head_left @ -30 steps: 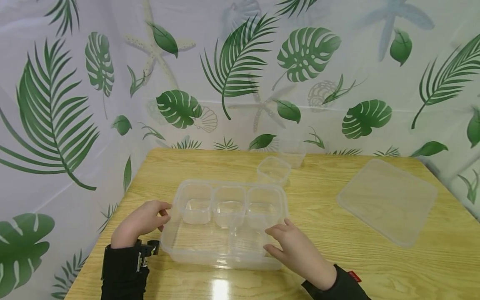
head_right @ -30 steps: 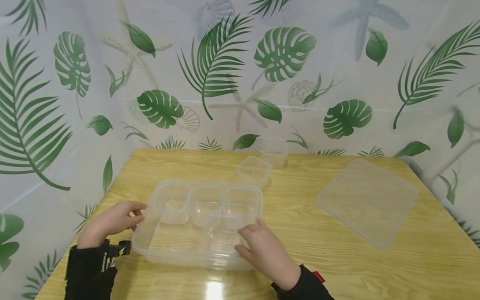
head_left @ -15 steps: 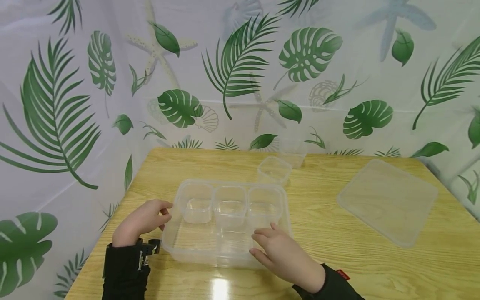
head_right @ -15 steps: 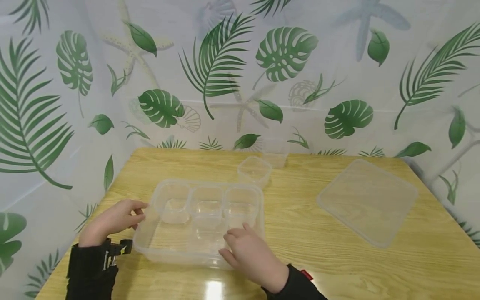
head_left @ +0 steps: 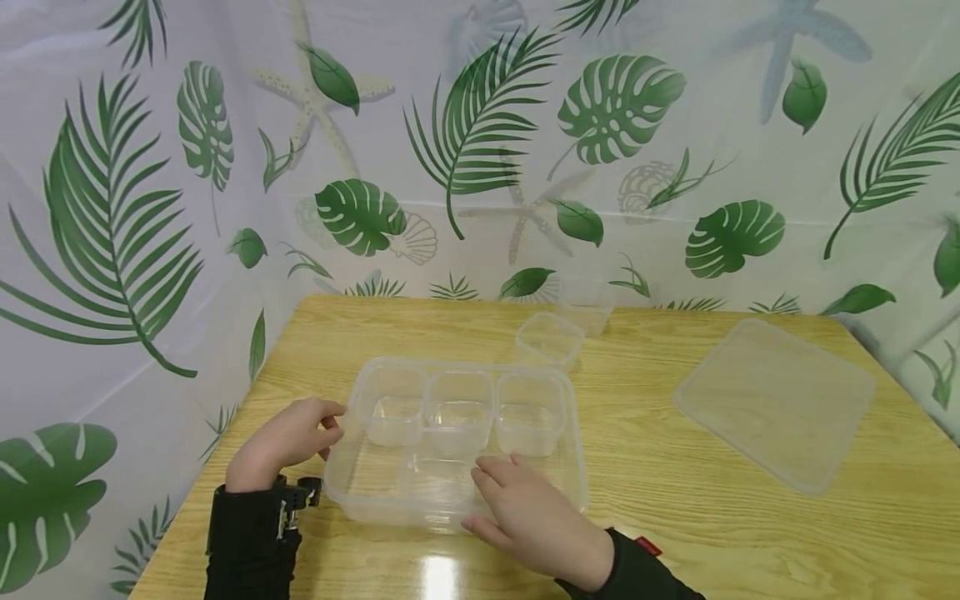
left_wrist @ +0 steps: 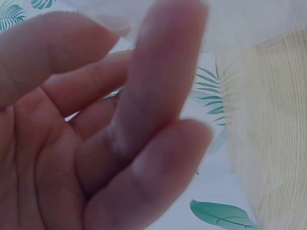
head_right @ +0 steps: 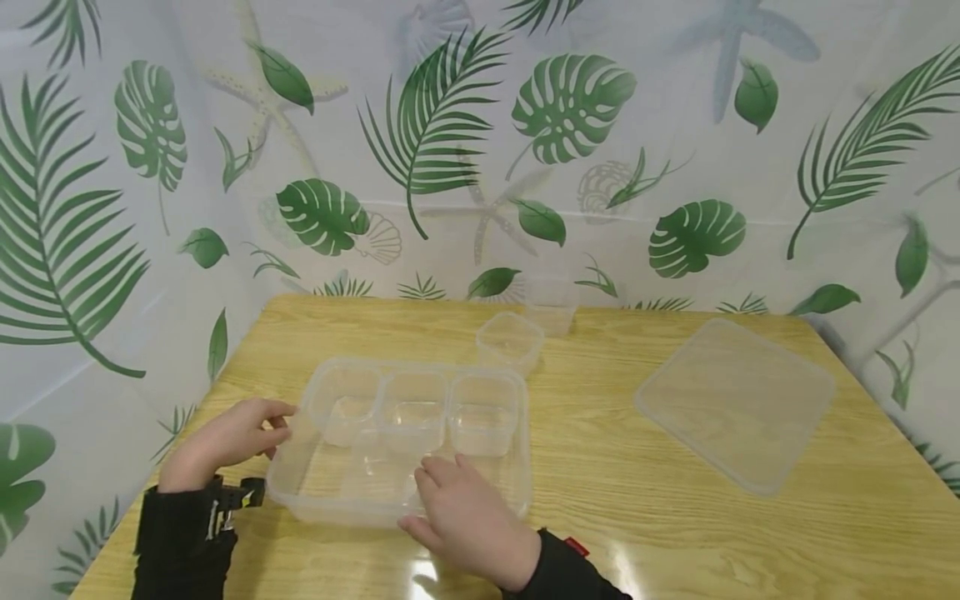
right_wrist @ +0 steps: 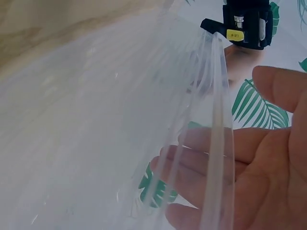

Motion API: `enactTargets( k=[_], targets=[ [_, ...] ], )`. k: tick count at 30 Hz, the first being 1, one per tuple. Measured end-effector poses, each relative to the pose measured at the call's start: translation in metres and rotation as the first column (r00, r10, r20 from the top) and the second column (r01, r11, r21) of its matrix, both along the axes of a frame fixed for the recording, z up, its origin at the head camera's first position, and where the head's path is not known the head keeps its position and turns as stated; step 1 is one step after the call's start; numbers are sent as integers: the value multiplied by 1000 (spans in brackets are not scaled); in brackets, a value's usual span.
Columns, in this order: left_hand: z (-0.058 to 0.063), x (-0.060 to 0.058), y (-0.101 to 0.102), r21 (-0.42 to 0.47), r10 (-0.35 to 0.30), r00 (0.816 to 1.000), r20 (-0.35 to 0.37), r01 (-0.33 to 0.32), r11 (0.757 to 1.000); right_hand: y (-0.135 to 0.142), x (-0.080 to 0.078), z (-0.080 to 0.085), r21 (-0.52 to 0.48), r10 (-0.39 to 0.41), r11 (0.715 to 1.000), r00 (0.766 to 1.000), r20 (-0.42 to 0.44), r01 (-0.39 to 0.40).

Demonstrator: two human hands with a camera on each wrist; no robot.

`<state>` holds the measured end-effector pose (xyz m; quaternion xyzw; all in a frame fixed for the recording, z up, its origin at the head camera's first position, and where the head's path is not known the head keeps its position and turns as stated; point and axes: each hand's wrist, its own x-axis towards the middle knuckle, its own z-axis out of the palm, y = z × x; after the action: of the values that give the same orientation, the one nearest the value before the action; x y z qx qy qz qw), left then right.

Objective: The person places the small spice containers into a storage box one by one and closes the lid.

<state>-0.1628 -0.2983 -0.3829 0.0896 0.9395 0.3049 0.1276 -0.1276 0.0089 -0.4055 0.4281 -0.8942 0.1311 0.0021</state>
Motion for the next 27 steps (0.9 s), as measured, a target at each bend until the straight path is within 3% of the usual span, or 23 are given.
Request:
enactTargets(
  k=[10, 27],
  targets=[
    [-2, -2, 0, -5, -3, 1000, -6, 3, 1000, -19, -1, -4, 33, 18, 999, 1000, 21, -19],
    [-2, -2, 0, 8, 9, 1000, 8, -9, 1000, -48, -3, -10, 44, 88, 995, 991, -100, -84]
  ],
)
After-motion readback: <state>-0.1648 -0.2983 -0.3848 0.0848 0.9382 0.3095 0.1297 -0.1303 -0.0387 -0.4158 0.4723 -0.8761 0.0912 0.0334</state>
